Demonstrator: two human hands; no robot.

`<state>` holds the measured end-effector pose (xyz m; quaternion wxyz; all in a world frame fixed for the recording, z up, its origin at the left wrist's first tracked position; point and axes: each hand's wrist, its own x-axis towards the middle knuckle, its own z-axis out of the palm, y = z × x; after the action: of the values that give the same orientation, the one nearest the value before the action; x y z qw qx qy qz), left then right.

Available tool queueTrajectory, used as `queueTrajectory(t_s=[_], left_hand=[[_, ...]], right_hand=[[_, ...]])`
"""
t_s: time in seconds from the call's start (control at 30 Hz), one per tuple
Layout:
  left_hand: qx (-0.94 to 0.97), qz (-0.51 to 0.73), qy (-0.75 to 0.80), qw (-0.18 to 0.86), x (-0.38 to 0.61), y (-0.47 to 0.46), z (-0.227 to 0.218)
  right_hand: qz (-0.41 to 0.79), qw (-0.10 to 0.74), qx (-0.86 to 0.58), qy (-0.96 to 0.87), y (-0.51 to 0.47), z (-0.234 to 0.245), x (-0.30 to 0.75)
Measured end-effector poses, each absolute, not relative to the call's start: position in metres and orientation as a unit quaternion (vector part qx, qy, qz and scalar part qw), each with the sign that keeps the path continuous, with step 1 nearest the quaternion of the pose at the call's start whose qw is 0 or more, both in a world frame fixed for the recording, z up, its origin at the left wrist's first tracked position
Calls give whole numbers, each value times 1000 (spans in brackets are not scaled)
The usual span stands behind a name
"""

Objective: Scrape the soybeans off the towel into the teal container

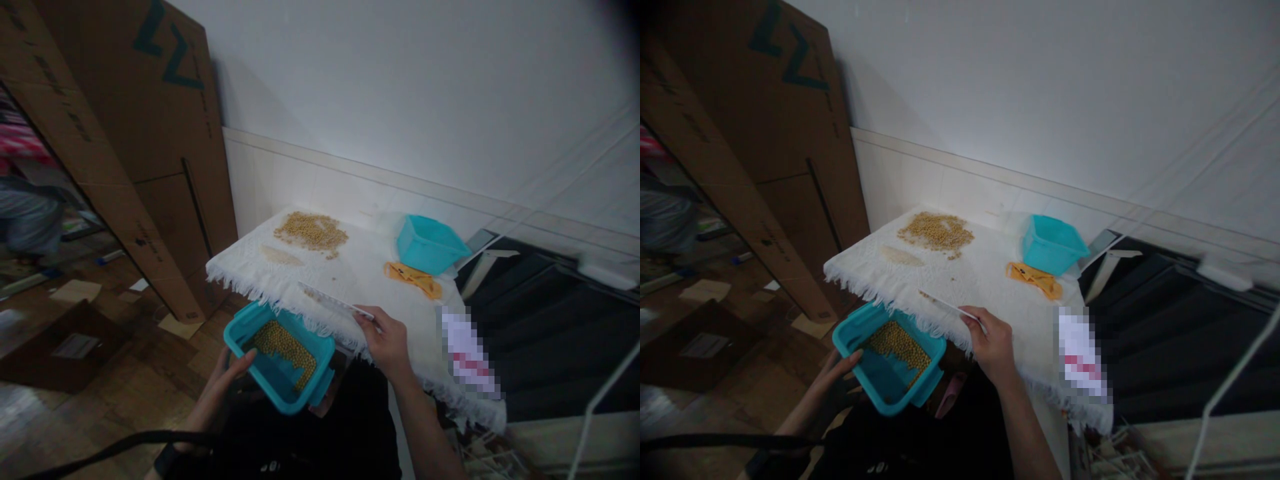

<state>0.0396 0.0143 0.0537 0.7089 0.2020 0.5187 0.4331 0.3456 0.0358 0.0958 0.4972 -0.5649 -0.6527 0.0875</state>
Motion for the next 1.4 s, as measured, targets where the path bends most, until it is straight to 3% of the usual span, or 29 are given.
queueTrajectory(t_s=[0.47, 0.6, 0.7, 0.77, 1.0, 1.4], left_hand=[[215, 426, 517, 711, 40, 14, 55], [219, 423, 523, 707, 40, 14, 56], [223, 424, 523, 705, 40, 14, 56], [220, 425, 522, 706, 39, 14, 55], [193, 414, 543, 705, 37, 18, 51], [193, 416, 540, 705, 40, 17, 51]], right_hand=[[143, 471, -565, -662, 35, 118, 354], [102, 541, -586, -595, 72, 121, 373], [161, 623, -544, -539, 108, 124, 390], [190, 633, -539, -523, 128, 126, 399], [25, 556, -618, -555, 163, 115, 411], [11, 545, -625, -558, 169, 99, 422]])
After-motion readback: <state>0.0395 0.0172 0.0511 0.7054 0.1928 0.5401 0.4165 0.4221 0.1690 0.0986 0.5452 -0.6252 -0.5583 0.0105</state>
